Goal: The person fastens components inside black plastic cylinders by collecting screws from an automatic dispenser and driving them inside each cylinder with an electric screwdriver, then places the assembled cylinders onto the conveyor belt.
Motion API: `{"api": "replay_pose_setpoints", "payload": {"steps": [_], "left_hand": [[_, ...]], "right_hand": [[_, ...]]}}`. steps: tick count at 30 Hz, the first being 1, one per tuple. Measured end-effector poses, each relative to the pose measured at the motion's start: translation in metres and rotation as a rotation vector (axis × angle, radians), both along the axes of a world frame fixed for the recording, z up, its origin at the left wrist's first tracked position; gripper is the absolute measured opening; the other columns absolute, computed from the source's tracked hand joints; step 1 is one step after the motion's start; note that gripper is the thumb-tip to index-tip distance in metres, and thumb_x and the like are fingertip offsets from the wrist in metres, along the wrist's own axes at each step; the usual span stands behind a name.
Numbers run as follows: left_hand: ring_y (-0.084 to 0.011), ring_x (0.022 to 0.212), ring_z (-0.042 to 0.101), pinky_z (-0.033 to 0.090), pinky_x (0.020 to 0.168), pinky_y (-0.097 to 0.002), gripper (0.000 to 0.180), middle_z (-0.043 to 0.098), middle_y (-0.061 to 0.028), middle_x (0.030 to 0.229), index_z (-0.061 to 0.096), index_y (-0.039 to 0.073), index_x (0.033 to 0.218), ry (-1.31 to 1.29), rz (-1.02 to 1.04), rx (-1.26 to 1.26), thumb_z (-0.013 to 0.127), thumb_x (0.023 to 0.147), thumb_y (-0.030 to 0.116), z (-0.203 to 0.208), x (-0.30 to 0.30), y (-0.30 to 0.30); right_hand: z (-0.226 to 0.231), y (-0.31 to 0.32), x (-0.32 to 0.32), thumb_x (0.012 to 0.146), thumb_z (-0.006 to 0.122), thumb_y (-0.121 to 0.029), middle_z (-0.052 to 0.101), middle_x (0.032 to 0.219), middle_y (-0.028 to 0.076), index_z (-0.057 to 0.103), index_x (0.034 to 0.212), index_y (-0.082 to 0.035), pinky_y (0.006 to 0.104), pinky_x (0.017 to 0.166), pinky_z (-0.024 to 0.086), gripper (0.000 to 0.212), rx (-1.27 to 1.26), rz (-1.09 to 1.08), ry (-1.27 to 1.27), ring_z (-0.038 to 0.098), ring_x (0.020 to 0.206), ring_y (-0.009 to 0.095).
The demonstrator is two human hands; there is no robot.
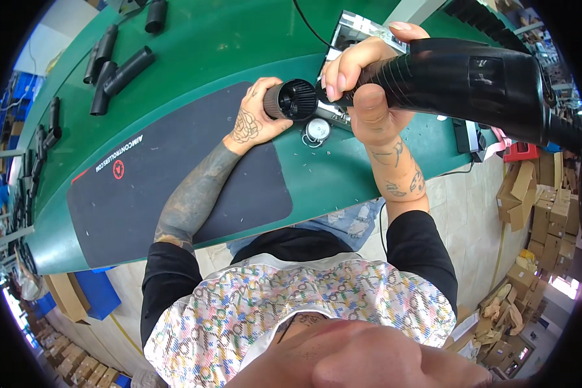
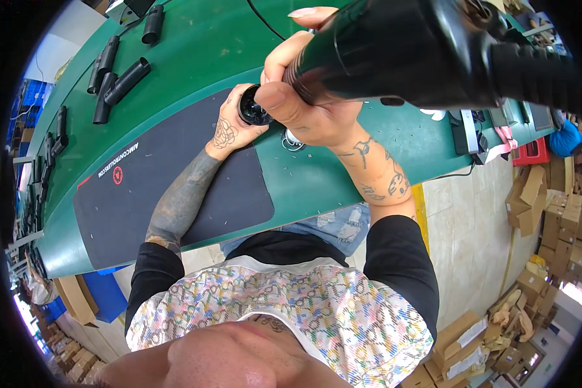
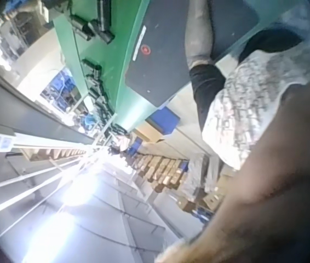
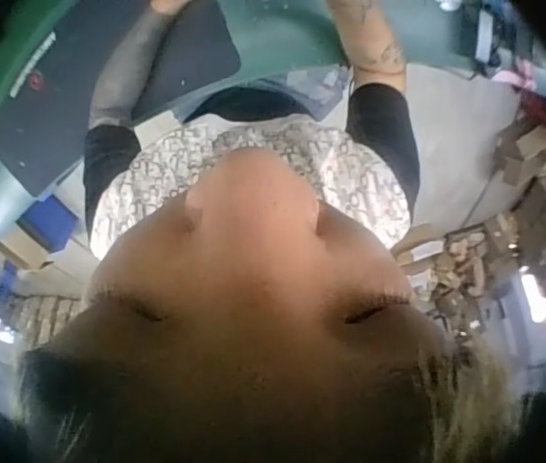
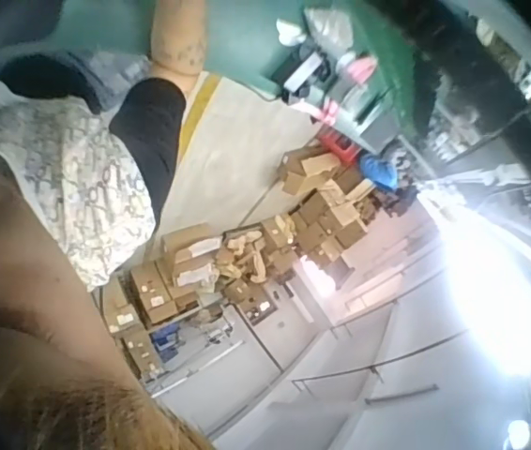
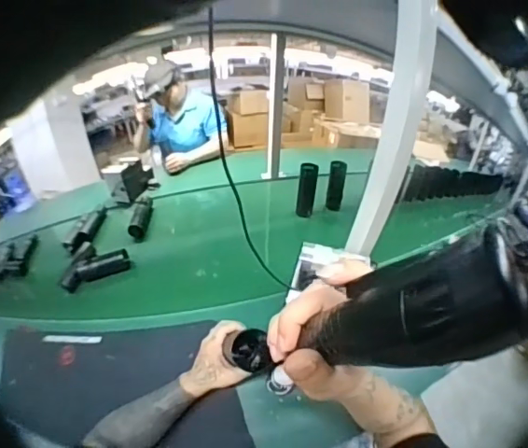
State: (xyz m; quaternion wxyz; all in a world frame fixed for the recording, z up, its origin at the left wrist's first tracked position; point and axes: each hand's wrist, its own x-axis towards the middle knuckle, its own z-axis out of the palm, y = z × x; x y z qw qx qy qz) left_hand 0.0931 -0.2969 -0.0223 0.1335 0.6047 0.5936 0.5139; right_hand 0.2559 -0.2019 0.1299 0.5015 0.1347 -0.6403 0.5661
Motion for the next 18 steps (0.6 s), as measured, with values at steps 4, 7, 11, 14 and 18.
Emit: {"api": "replay_pose_setpoints", "payload": {"steps": [4,7,11,14,18], "left_hand": [[-0.0279,0.099,0.058,0.044,0.092,-0.0375,0.066,0.059,-0.0085,0.11,0.053,0.009,0.116,0.002,-0.01,0.015,0.076,0.054,0.009,0.001,-0.001,-0.001],[-0.0272,0.1,0.057,0.042,0.094,-0.0377,0.066,0.059,-0.0079,0.111,0.053,0.009,0.116,0.022,-0.013,0.022,0.076,0.054,0.009,0.001,-0.002,-0.002],[-0.0264,0.1,0.057,0.041,0.096,-0.0375,0.065,0.059,-0.0073,0.111,0.053,0.01,0.115,0.007,-0.015,0.005,0.075,0.054,0.009,0.002,-0.003,-0.004],[-0.026,0.1,0.057,0.04,0.097,-0.0374,0.065,0.059,-0.007,0.111,0.053,0.01,0.115,0.016,-0.021,0.01,0.075,0.054,0.009,0.002,-0.003,-0.005],[-0.0257,0.1,0.057,0.039,0.097,-0.0371,0.064,0.059,-0.0066,0.111,0.054,0.01,0.115,0.056,-0.035,0.041,0.075,0.055,0.01,0.002,-0.004,-0.005]], "right_hand": [[0.001,-0.004,-0.001,0.092,0.067,-0.033,0.056,0.077,0.007,0.019,0.139,-0.013,0.0303,0.061,0.05,0.07,-0.026,0.001,0.008,0.058,0.063,0.016],[0.003,-0.009,-0.001,0.091,0.068,-0.035,0.057,0.077,0.006,0.019,0.139,-0.013,0.031,0.062,0.051,0.072,-0.061,0.011,-0.005,0.058,0.063,0.017],[0.002,-0.012,0.001,0.089,0.069,-0.037,0.057,0.077,0.006,0.02,0.138,-0.014,0.0308,0.062,0.051,0.073,-0.022,-0.064,-0.06,0.058,0.063,0.017],[0.002,-0.014,0.001,0.089,0.07,-0.038,0.057,0.076,0.006,0.02,0.138,-0.015,0.0307,0.063,0.051,0.074,-0.025,-0.08,-0.078,0.059,0.063,0.017],[0.002,-0.016,0.001,0.088,0.07,-0.04,0.057,0.076,0.005,0.021,0.137,-0.016,0.0305,0.063,0.051,0.074,-0.071,-0.051,-0.078,0.059,0.063,0.017]]}}
